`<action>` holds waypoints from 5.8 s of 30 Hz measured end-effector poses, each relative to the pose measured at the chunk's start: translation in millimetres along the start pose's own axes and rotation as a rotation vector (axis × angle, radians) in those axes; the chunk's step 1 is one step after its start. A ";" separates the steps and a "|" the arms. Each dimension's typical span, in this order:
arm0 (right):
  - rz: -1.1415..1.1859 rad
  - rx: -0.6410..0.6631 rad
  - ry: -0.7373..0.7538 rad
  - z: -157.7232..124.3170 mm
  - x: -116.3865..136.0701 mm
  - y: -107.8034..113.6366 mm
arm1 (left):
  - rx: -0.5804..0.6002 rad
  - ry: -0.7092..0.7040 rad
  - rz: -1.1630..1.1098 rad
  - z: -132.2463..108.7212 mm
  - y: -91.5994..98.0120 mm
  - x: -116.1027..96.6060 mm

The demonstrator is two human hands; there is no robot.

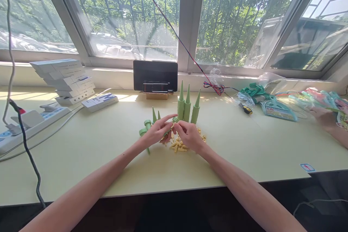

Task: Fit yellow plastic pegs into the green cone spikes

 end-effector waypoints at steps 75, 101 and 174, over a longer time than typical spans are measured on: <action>0.405 0.149 -0.219 4.8 -9.5 -1.1 | -0.126 -0.158 0.184 0.3 -4.3 5.0; 0.113 -0.106 -0.106 4.2 -4.9 1.9 | -0.234 -0.114 0.096 3.8 -0.5 5.4; 0.159 -0.181 -0.020 -0.2 -2.1 0.7 | -0.775 -0.354 0.937 11.9 60.6 7.2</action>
Point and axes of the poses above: each hand's wrist, its own z-axis towards the middle knuckle, its own y-axis out of the back of the hand, x = y × z, the point moved 1 cm from there along z, towards the middle knuckle, and after that the axes turned 11 degrees about -y, right-handed, at the moved point
